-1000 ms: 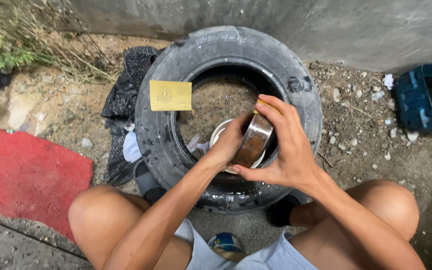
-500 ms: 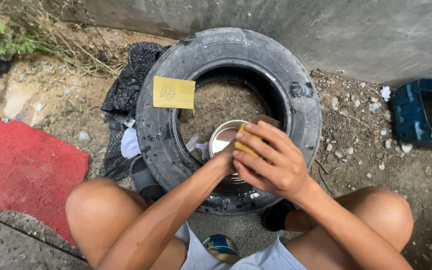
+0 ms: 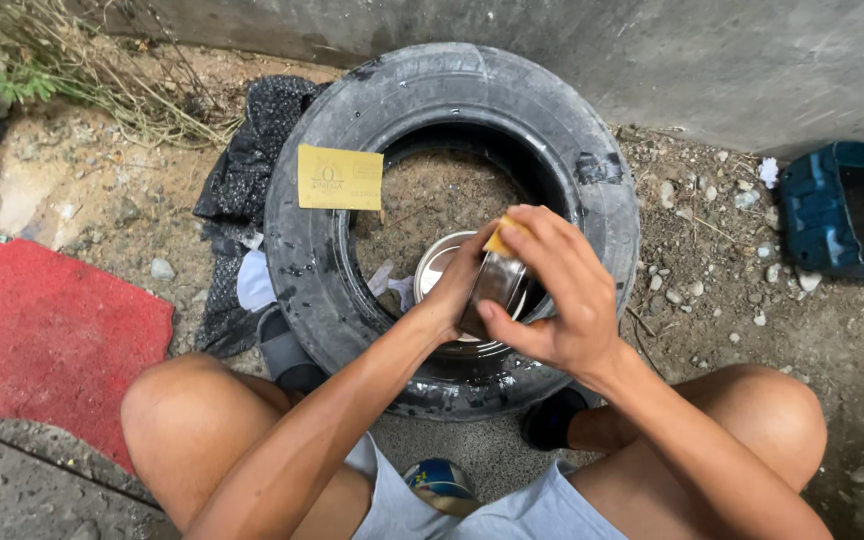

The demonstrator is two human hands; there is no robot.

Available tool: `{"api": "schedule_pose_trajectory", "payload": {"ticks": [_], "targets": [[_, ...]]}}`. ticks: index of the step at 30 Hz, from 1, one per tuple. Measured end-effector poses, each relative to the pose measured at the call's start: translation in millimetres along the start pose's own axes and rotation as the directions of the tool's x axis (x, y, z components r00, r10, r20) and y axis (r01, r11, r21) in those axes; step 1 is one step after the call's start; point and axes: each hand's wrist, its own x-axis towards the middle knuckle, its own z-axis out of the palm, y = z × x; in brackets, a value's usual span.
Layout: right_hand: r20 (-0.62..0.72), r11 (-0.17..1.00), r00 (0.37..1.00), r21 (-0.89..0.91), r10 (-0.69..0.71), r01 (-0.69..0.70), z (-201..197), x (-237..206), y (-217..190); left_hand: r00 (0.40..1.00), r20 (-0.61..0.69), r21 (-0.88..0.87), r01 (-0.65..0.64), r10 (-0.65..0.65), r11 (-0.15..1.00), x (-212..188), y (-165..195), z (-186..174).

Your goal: The person sits on the ground and uses a yellow sponge to scrub a small metal object with water from a white bucket. They repeatedly dip the sponge into the bucket and scrub the object's surfaces.

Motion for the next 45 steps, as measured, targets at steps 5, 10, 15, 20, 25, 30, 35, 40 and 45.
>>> {"api": "schedule_pose_trajectory", "payload": {"ticks": [5,10,15,20,25,30,35,40,45], "targets": [[0.124,0.977,0.978,-0.111,-0.17,0.184,-1.9,-3.7,-0.5,0.987,0.125,-0.309,0.139,-0.105,0.941,-2.4,-17.6,-8.2],[0.201,0.995,0.98,-0.093,-0.003,0.022,-1.6,3.2,-5.7,0.977,0.073,-0.09,0.204,-0.198,0.975,-3.3,-9.8,-10.9],[0.24,0.989,0.959,-0.033,0.148,-0.144,-4.7,4.9,-8.5,0.988,0.09,0.091,0.116,-0.125,0.989,-11.0,-6.2,-9.1],[0.168,0.972,0.964,0.079,0.205,-0.22,-7.1,-1.0,-3.7,0.992,-0.007,0.295,-0.115,0.123,0.948,-11.1,-0.7,-0.1],[0.109,0.986,0.986,0.096,0.125,-0.136,-3.8,-3.7,1.0,0.942,0.066,0.281,-0.334,0.329,0.9,1.2,-3.1,-1.4],[0.103,0.989,0.987,-0.071,-0.123,0.131,-2.0,-4.0,-0.7,0.98,-0.114,-0.046,0.161,-0.165,0.986,0.9,-21.9,-12.8],[0.214,0.992,0.975,-0.094,-0.059,0.081,-2.8,-0.2,-2.2,0.987,-0.059,0.057,0.152,-0.148,0.987,-3.5,-8.4,-7.9],[0.219,0.979,0.958,0.05,0.184,-0.199,-8.6,9.1,-2.9,0.994,-0.109,0.287,0.015,0.017,0.958,-13.8,12.9,11.2],[0.188,0.999,0.982,0.001,0.035,-0.036,-4.7,7.2,-7.8,0.941,-0.241,0.034,0.254,-0.239,0.966,-10.1,4.4,9.3]]}}
